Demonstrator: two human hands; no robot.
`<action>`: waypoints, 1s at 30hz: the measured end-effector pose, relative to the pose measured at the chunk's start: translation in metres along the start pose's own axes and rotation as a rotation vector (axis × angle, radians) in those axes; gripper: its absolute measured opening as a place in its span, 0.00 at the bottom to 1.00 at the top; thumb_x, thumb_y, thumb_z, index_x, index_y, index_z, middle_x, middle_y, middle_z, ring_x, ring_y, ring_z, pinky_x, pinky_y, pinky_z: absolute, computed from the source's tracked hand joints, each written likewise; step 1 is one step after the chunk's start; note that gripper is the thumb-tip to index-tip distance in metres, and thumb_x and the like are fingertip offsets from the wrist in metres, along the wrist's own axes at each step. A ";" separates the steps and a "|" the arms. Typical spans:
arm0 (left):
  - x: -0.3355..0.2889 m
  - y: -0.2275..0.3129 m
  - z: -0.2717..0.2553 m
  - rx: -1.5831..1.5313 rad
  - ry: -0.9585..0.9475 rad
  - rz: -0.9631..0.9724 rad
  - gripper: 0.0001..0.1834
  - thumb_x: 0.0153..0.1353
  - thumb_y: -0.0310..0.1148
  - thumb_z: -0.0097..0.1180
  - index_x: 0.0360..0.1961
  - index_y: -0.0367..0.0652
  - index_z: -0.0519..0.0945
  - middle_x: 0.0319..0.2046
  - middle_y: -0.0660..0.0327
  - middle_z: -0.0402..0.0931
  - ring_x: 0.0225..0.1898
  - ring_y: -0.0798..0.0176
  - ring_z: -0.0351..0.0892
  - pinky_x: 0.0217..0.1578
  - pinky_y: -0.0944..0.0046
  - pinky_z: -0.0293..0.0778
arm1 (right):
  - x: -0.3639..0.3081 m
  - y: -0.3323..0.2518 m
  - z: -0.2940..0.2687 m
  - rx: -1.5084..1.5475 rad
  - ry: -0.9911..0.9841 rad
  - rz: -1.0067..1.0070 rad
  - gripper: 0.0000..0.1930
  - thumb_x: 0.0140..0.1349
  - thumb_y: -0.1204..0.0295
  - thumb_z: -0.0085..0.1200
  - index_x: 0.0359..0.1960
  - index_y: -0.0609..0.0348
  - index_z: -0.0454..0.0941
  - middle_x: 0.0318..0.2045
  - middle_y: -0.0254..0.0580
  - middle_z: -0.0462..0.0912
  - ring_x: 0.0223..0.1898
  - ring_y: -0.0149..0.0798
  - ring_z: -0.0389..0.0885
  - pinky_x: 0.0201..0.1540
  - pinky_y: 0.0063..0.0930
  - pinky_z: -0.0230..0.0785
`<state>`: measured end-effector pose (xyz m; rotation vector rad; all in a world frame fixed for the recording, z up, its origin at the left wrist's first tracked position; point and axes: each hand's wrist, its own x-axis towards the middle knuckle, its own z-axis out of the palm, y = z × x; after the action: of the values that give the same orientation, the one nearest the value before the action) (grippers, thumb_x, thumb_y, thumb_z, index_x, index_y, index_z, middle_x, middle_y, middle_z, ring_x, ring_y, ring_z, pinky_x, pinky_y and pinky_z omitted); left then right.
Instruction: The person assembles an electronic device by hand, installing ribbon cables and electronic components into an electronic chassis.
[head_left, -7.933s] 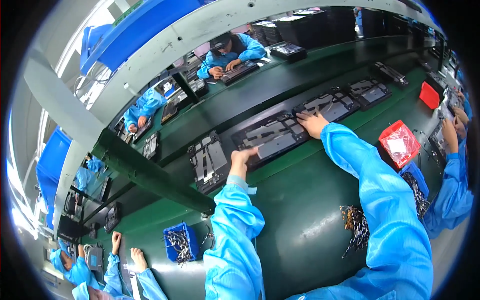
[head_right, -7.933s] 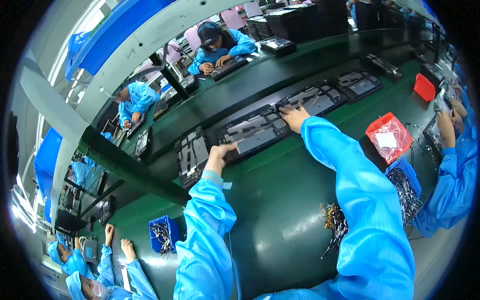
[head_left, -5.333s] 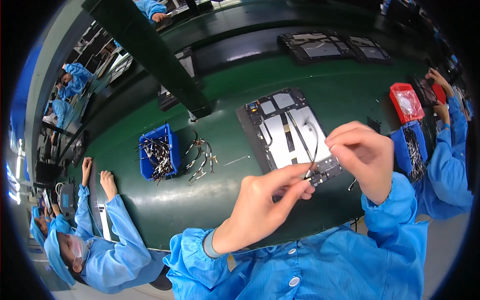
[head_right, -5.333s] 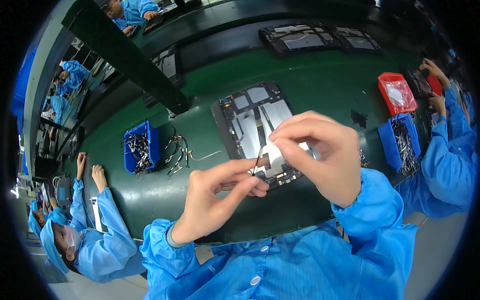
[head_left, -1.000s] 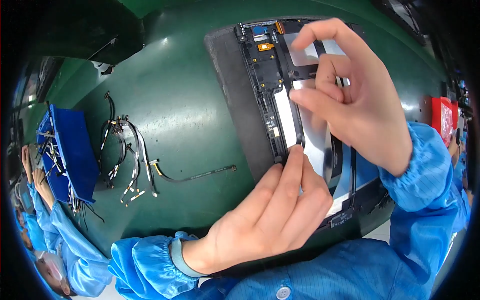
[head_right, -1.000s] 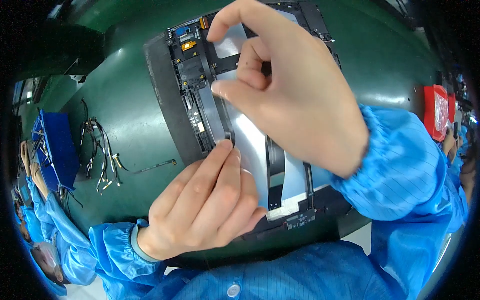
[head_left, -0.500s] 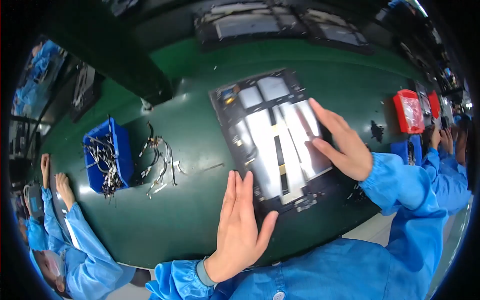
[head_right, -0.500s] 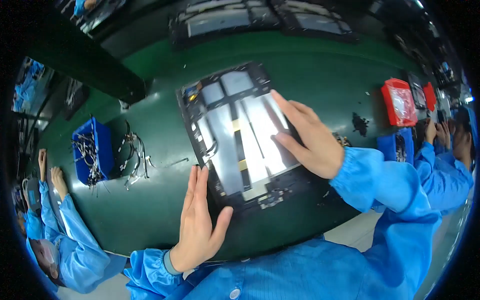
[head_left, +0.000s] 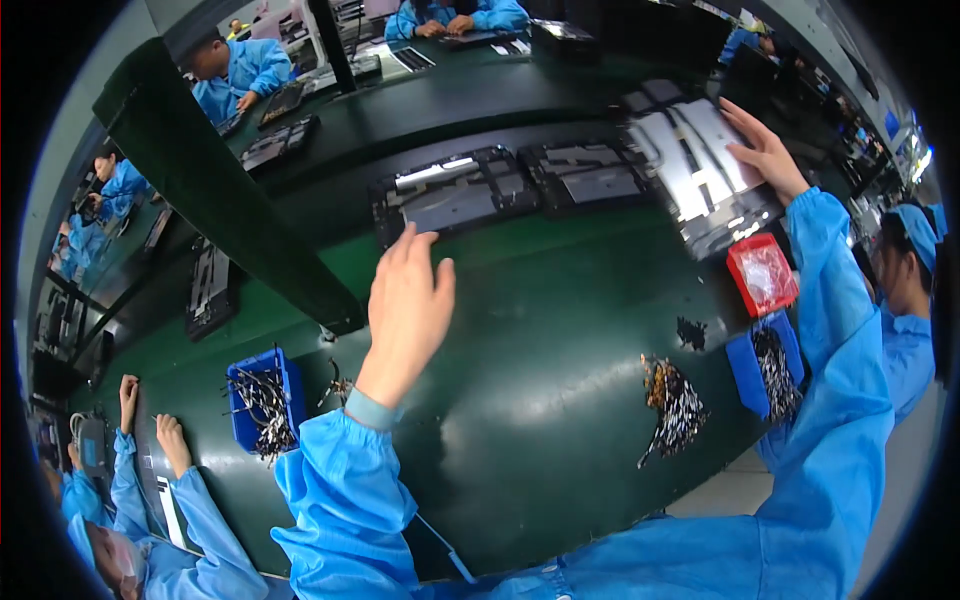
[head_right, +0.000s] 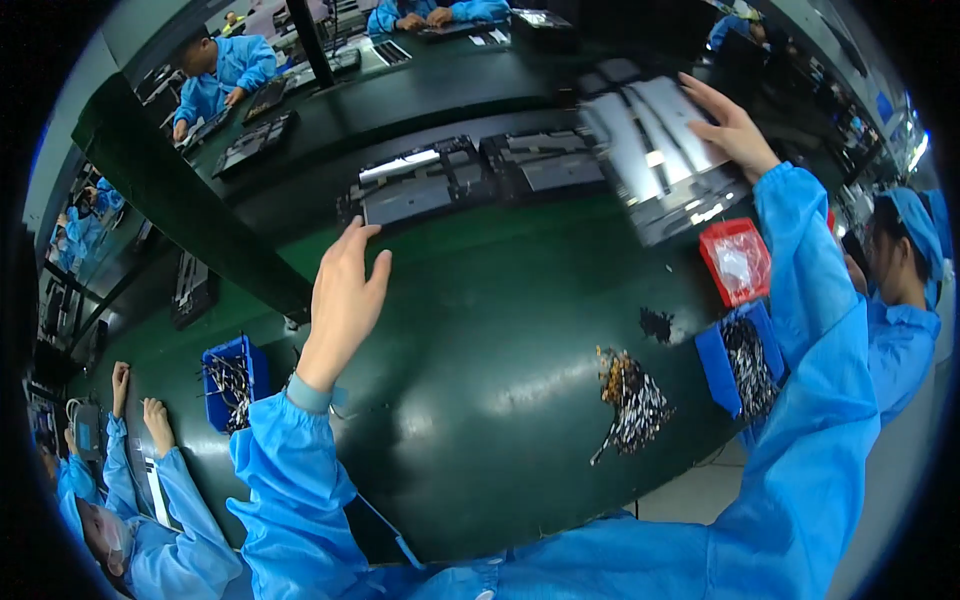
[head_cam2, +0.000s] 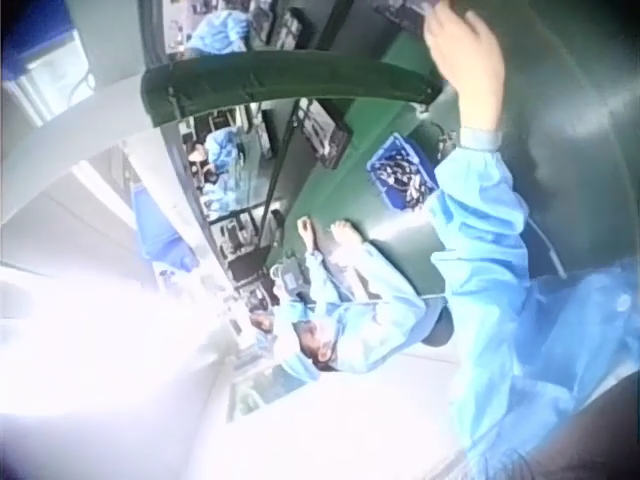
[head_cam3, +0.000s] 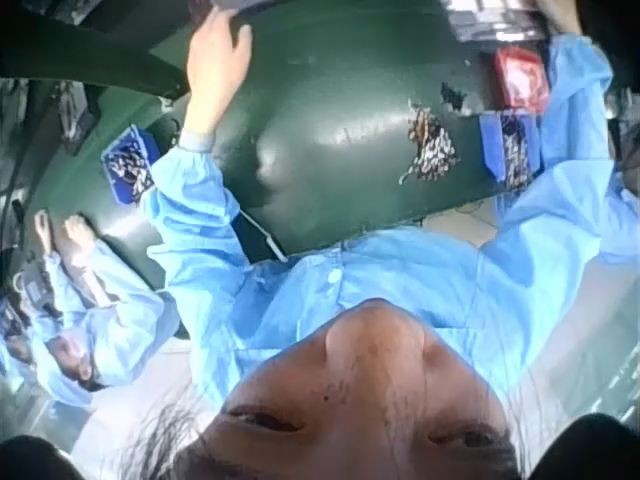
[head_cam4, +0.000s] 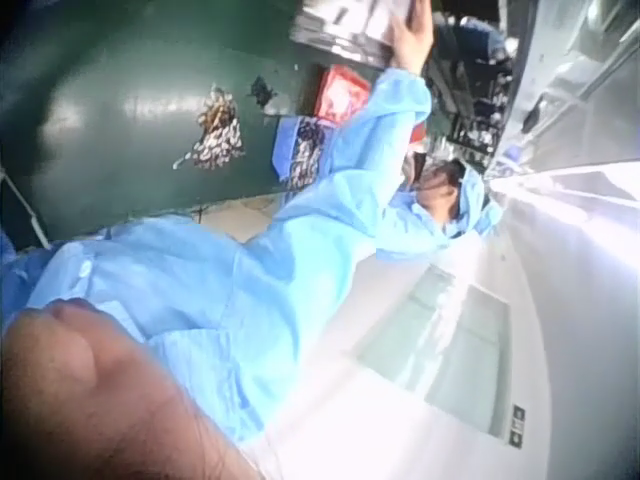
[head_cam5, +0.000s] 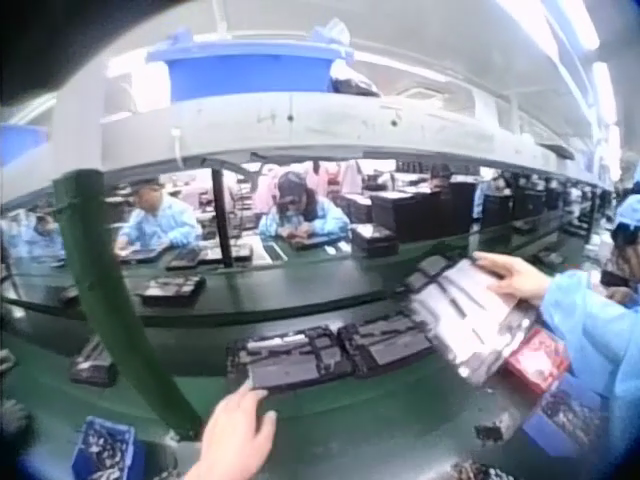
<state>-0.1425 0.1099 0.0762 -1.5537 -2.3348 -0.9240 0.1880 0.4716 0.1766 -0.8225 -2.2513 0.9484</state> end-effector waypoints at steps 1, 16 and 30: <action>0.007 -0.015 0.007 0.072 0.047 -0.014 0.19 0.60 0.33 0.53 0.51 0.34 0.74 0.57 0.44 0.70 0.58 0.44 0.69 0.58 0.53 0.67 | 0.021 0.026 -0.025 -0.007 -0.019 -0.050 0.35 0.59 0.82 0.50 0.70 0.51 0.57 0.69 0.45 0.58 0.71 0.38 0.53 0.70 0.29 0.46; 0.073 -0.109 0.084 0.112 -0.049 -0.622 0.44 0.55 0.49 0.62 0.63 0.29 0.59 0.52 0.38 0.70 0.55 0.37 0.69 0.55 0.47 0.67 | 0.110 0.329 -0.097 -0.158 -0.025 0.284 0.38 0.54 0.82 0.52 0.70 0.58 0.57 0.66 0.51 0.63 0.69 0.42 0.58 0.69 0.28 0.45; 0.073 -0.127 0.055 -0.989 -0.042 -0.816 0.19 0.44 0.32 0.73 0.36 0.34 0.82 0.30 0.57 0.82 0.32 0.64 0.82 0.39 0.66 0.76 | 0.085 0.118 0.124 0.442 0.058 0.363 0.44 0.56 0.77 0.60 0.72 0.48 0.50 0.54 0.50 0.76 0.46 0.38 0.81 0.52 0.29 0.72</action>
<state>-0.2764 0.1654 0.0174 -0.6676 -2.7060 -2.5098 0.0845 0.5461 0.0342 -1.0468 -1.7692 1.4986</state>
